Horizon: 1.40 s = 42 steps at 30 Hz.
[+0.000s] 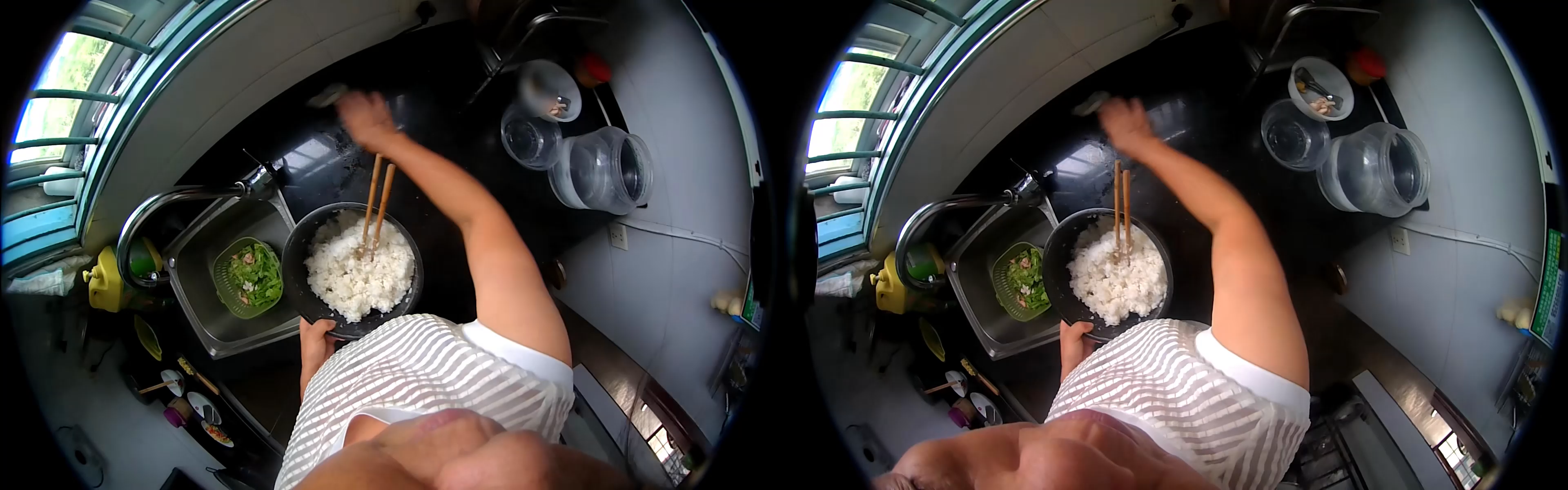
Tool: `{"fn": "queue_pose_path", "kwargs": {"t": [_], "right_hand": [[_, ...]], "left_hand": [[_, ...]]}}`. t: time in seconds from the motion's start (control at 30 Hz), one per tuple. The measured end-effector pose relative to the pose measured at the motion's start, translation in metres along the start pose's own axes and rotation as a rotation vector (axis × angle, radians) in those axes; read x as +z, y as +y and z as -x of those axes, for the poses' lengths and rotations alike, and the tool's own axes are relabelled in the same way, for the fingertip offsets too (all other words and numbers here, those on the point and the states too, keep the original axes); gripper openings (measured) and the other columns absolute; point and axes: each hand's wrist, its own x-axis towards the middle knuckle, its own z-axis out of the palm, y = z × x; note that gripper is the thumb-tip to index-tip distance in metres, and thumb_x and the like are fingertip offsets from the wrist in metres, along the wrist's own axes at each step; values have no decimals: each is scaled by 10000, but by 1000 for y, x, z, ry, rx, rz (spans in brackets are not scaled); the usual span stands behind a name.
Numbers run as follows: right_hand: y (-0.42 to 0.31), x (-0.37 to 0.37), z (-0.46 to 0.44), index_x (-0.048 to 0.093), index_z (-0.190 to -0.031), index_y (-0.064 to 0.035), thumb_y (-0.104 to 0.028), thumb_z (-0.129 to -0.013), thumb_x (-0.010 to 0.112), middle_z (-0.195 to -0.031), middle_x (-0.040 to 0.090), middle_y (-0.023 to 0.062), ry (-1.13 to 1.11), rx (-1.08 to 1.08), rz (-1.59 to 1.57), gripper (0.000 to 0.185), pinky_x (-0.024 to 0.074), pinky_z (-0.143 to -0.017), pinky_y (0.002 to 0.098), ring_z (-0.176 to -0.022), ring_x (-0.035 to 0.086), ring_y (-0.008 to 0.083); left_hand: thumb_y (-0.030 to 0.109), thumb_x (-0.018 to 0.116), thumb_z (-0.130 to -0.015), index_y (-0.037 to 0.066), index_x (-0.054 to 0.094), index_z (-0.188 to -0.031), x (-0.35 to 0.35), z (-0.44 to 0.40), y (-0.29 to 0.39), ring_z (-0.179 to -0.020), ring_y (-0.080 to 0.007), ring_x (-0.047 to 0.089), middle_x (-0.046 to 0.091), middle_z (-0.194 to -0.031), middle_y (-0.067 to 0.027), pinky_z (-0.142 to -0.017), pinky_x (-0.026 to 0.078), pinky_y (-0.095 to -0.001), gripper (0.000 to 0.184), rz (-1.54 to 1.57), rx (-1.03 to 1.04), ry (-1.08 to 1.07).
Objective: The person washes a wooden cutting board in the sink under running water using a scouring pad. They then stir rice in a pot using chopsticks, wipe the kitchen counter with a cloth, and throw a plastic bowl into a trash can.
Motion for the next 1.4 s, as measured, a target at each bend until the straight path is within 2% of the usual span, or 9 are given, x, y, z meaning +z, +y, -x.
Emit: {"fn": "queue_pose_path", "kwargs": {"t": [0.33, 0.43, 0.53, 0.7, 0.83, 0.93, 1.03, 1.23, 1.4], "right_hand": [[190, -22, 31, 506, -1137, 16, -215, -700, 533, -1215, 444, 158, 171, 661, 372, 496, 257, -942, 502, -1177, 323, 315], [139, -51, 46, 562, -915, -13, -101, -715, 489, -920, 554, 172, 193, 585, -84, 230, 430, -754, 421, -874, 523, 349], [46, -92, 144, 571, -997, -40, -65, -782, 426, -1084, 539, 148, 249, 57, -185, 261, 357, -899, 445, -1033, 485, 321], [-75, -140, 292, 582, -1068, -44, -87, -730, 568, -1275, 448, 115, -129, 63, -466, 340, 287, -996, 505, -1262, 331, 269], [-112, -201, 315, 598, -1006, -26, -139, -744, 602, -1059, 587, 122, 32, 212, -714, 286, 431, -871, 409, -1024, 547, 270], [-66, -219, 316, 489, -1164, -2, -84, -824, 556, -743, 614, 57, 501, 774, -830, 356, 481, -576, 242, -609, 594, 105], [-22, -241, 314, 448, -1222, -52, -72, -786, 576, -737, 628, 116, 415, 998, -611, 455, 489, -567, 311, -592, 618, 237], [-16, -220, 329, 590, -946, -29, -118, -764, 632, -843, 632, 139, 458, 780, -248, 207, 489, -606, 343, -719, 621, 290], [-54, -238, 345, 601, -916, -49, -130, -765, 636, -823, 631, 116, 450, 801, -161, 175, 486, -576, 337, -672, 622, 264]], "left_hand": [[-64, 433, -652, -1, 422, -1149, -3, -7, 4, -860, -238, 582, 546, -999, -122, -701, 515, -339, 501, -6, -27, 9], [-58, 436, -649, -7, 441, -1119, 7, -6, 26, -781, -232, 599, 560, -951, -114, -607, 534, -317, 473, -90, -34, -2], [-40, 436, -630, -27, 458, -1073, 7, -9, 11, -593, -202, 591, 571, -850, -108, -422, 510, -278, 444, -44, 125, -56], [-21, 444, -645, -22, 472, -976, 14, -32, 33, -480, -195, 558, 547, -716, -85, -366, 485, -267, 332, -167, 198, -265], [-12, 464, -666, -8, 498, -890, 37, -60, 64, -475, -193, 546, 535, -667, -73, -363, 466, -269, 226, -280, 165, -415], [-15, 452, -673, -32, 487, -891, 78, -78, 70, -490, -195, 549, 547, -707, -92, -373, 471, -263, 221, -284, 178, -446], [-19, 440, -671, -55, 471, -909, 112, -85, 70, -507, -192, 557, 553, -742, -119, -374, 476, -250, 243, -280, 182, -497], [219, 588, -815, 86, 473, -1128, 118, -77, 58, -806, -203, 576, 543, -1002, -52, -627, 483, -272, 359, -177, 85, -531], [287, 643, -760, 107, 399, -1275, 75, -30, -16, -1032, -267, 493, 381, -1271, -115, -837, 419, -395, 597, -781, 549, -683]]}}
